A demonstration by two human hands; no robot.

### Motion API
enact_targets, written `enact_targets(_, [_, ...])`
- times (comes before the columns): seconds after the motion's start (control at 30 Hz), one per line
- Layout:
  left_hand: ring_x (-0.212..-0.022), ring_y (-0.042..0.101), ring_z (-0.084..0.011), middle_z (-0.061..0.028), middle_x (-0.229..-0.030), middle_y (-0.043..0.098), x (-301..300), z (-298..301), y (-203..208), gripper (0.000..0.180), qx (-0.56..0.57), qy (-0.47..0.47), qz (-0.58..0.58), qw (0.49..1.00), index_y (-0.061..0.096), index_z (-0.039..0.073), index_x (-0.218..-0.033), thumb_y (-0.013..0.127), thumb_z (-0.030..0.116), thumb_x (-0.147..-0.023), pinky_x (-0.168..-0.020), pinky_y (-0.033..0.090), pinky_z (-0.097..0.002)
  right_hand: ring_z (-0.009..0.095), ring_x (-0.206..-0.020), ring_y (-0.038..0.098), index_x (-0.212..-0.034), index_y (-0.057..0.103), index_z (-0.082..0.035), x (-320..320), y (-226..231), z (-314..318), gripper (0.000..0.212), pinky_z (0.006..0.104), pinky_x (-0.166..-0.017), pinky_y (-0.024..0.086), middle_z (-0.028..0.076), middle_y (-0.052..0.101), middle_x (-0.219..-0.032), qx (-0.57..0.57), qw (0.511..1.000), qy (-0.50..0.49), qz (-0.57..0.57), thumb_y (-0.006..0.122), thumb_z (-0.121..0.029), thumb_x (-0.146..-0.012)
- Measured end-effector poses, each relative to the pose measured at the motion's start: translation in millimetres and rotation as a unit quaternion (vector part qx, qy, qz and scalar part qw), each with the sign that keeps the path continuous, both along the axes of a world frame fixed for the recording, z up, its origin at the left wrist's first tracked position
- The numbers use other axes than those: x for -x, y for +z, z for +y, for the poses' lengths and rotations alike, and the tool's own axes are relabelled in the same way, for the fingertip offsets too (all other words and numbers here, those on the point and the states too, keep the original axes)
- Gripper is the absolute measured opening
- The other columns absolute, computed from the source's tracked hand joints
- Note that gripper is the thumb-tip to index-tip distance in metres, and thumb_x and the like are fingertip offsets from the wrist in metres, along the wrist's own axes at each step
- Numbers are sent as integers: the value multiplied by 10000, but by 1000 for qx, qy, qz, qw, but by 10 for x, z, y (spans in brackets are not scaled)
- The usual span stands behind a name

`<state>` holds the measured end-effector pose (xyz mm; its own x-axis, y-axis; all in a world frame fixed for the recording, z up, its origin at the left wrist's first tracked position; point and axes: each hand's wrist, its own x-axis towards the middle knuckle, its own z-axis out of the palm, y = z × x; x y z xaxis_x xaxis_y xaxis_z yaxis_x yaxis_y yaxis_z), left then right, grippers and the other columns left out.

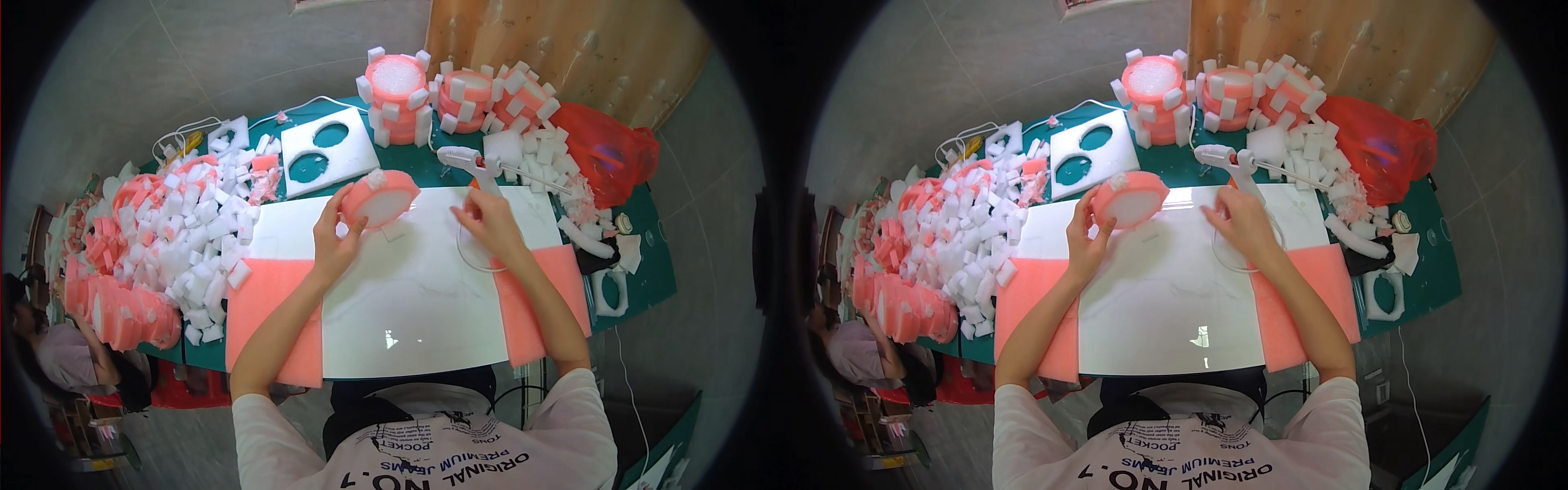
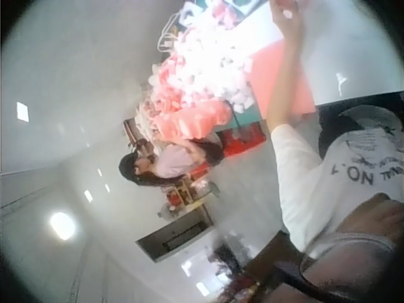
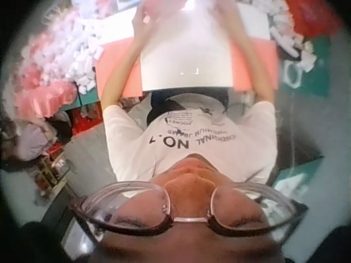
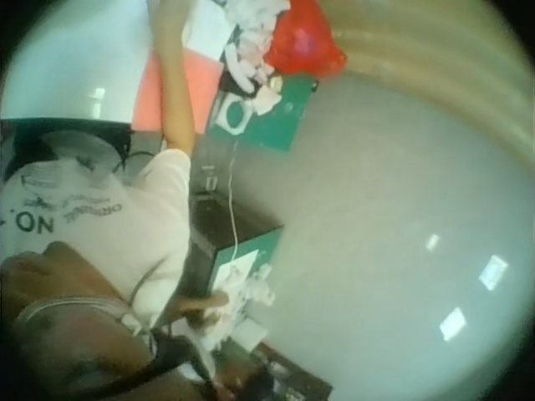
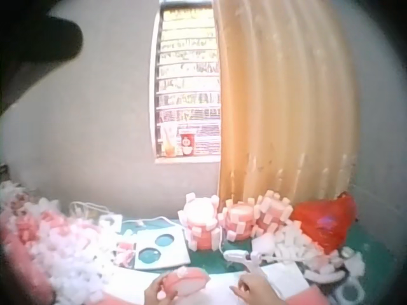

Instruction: Using a hot glue gun to assemble small pink and white foam pieces into cylindrical structures.

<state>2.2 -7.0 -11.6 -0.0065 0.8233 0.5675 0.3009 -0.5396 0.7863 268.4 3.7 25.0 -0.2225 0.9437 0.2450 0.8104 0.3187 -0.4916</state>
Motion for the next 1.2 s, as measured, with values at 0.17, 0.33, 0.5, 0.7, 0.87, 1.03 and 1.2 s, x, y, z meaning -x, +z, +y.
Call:
enact_targets(0.17, [-960, 551, -208, -126, -1100, 545, -24, -62, -21, 460, 23, -108, -6, 994, 438, 22, -1200, 616, 102, -783, -797, 457, -303, 77, -484, 463, -1100, 486, -62, 275, -53, -122, 439, 235, -465, 344, 26, 514, -636, 107, 947, 121, 277, 678, -143, -713])
enact_targets(0.33, [-983, 546, -235, -134, -1086, 551, 1, -50, -31, 478, 20, -122, 22, 992, 416, 32, -1227, 600, 100, -791, -830, 435, -316, 53, -474, 436, -1137, 462, -59, 295, -332, -56, 464, 201, -448, 311, 3, 502, -558, 176, 935, 160, 262, 668, -148, -731])
enact_targets(0.5, [-993, 498, -211, -109, -1166, 481, -30, -26, 4, 441, 60, -146, -46, 986, 390, 55, -1257, 476, 233, -864, -823, 405, -284, 43, -510, 458, -1097, 477, -47, 323, -325, -68, 341, 207, -474, 327, 3, 552, -591, 219, 903, 158, 334, 599, -130, -790])
enact_targets(0.7, [-926, 481, -148, -85, -1117, 479, 7, 94, -72, 432, 124, -132, -184, 966, 419, 61, -1215, 330, 356, -912, -743, 409, -262, 44, -525, 479, -1156, 449, -66, 339, -282, -87, 335, 185, -468, 339, 14, 569, -635, 255, 886, 166, 351, 530, -92, -832])
enact_targets(0.87, [-849, 494, -118, -69, -969, 542, 9, 104, -103, 388, 150, -85, -191, 966, 506, 38, -1079, 319, 338, -918, -665, 410, -231, 43, -503, 447, -1211, 416, -64, 354, -306, -84, 384, 182, -460, 332, 15, 563, -641, 257, 881, 166, 361, 525, -106, -845])
enact_targets(1.03, [-764, 509, -112, -53, -855, 572, -39, 61, -83, 349, 142, -63, -158, 975, 545, 38, -984, 333, 306, -913, -636, 400, -225, 44, -498, 442, -1245, 391, -65, 328, -347, -77, 419, 181, -455, 331, 15, 554, -633, 251, 884, 175, 354, 525, -114, -852])
enact_targets(1.2, [-706, 510, -116, -61, -803, 576, -82, 26, -55, 291, 79, -23, -45, 996, 561, 13, -913, 364, 227, -897, -606, 397, -231, 45, -499, 449, -1263, 374, -58, 336, -356, -96, 440, 180, -455, 339, 15, 548, -626, 237, 878, 179, 376, 526, -121, -855])
